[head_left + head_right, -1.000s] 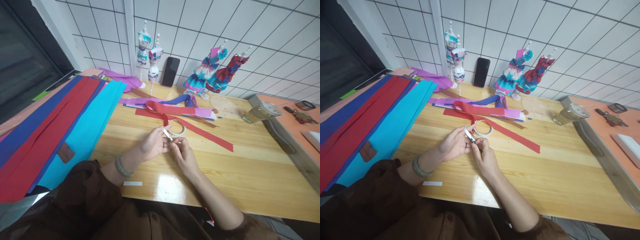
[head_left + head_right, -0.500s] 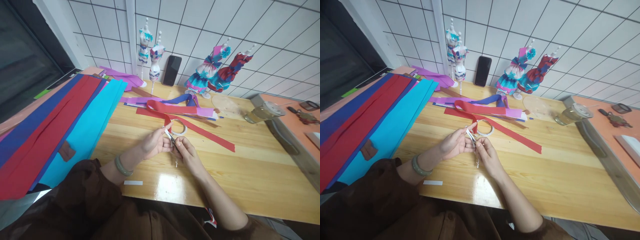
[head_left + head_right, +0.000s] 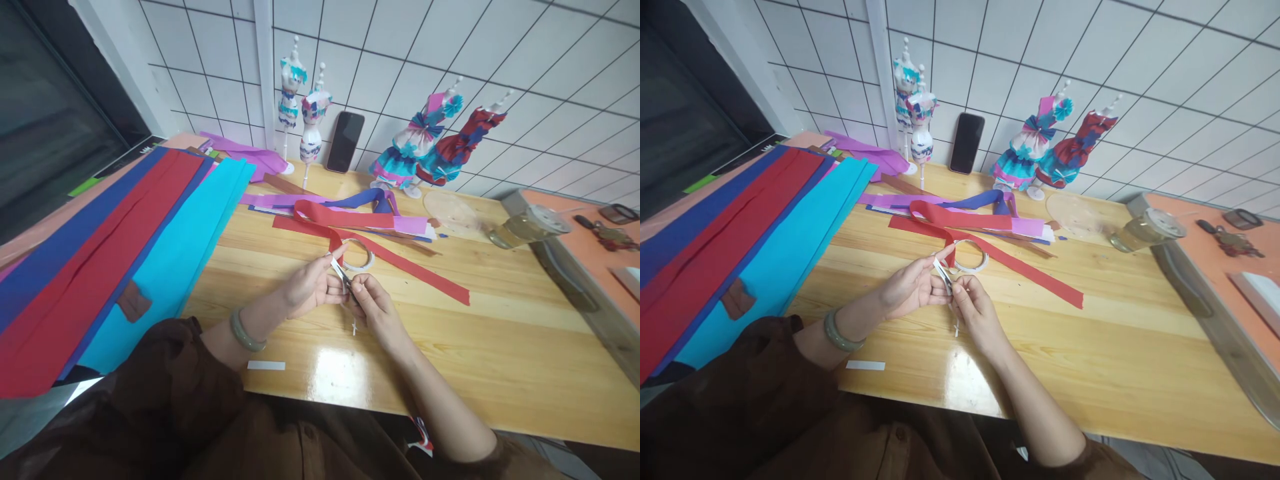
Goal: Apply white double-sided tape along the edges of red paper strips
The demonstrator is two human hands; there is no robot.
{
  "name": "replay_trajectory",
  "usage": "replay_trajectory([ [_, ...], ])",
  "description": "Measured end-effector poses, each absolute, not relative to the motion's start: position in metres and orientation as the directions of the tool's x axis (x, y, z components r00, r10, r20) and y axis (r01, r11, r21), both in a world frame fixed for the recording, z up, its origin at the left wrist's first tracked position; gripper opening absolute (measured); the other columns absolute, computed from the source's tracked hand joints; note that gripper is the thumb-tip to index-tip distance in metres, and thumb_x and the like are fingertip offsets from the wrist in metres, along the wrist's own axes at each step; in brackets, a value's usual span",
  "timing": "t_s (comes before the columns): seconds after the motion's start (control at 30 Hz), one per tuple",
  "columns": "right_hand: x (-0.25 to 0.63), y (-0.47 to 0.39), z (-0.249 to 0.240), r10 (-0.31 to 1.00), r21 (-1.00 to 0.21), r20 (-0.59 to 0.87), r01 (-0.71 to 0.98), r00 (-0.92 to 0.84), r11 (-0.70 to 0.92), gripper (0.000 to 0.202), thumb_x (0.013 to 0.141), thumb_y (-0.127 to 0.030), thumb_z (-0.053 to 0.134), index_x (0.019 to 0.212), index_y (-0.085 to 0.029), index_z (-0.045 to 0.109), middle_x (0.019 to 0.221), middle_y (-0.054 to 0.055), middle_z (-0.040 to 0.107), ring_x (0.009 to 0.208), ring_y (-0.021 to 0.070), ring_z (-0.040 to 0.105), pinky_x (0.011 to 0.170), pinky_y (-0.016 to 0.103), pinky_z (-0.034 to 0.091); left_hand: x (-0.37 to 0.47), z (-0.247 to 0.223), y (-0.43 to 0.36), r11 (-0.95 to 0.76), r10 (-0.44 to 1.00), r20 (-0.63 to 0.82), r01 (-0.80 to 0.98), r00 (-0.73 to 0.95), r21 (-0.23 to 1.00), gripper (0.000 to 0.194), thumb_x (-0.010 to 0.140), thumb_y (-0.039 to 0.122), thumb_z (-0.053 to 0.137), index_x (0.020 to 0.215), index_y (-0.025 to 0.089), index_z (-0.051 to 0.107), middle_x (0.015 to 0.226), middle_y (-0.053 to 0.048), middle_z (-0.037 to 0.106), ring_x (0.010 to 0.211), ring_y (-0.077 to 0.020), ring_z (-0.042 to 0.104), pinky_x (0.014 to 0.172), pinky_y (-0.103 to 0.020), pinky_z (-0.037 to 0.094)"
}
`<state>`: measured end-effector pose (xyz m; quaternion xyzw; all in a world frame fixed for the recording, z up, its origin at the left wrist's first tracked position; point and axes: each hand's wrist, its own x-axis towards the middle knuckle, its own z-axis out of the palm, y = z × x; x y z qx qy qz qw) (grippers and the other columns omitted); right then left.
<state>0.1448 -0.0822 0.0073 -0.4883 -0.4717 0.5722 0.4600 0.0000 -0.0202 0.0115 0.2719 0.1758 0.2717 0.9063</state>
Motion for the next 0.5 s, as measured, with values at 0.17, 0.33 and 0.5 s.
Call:
replay_trajectory([
  [0.17,0.1437,-0.0818,0.0091,0.989,-0.991,-0.121,-0.049,-0.081,-0.125,0.023,0.084,-0.042,0.047,0.080,-0.020,0.038,0.053,-0.009,0.032,0.041,0.0052,0.024,0.039,0.019,0.017,0.0008,0.0103,-0.0203,0.699,0.586,-0.155,-0.400,0.795,0.593,0.054,0.088,0.037,0.030,0.139,0.029,0.011,0.095,-0.008,0.065,0.087,-0.0171,0.061,0.091,-0.043,0.033],
  [0.33,0.1434,-0.0818,0.0086,0.990,-0.991,-0.122,-0.050,-0.074,-0.126,0.024,0.083,-0.042,0.048,0.079,-0.020,0.038,0.054,-0.008,0.033,0.042,0.0050,0.025,0.040,0.019,0.017,0.0009,0.0072,-0.0199,0.690,0.587,-0.132,-0.408,0.799,0.597,0.055,0.088,0.039,0.030,0.139,0.029,0.010,0.096,-0.009,0.065,0.088,-0.0173,0.061,0.092,-0.043,0.032],
  [0.5,0.1433,-0.0822,0.0067,0.992,-0.992,-0.112,-0.051,-0.066,-0.115,0.022,0.084,-0.040,0.047,0.079,-0.020,0.039,0.054,-0.008,0.032,0.042,0.0052,0.026,0.041,0.019,0.018,0.0012,0.0071,-0.0201,0.689,0.593,-0.133,-0.415,0.794,0.595,0.056,0.088,0.039,0.030,0.139,0.028,0.009,0.098,-0.009,0.065,0.090,-0.0179,0.061,0.092,-0.043,0.033],
])
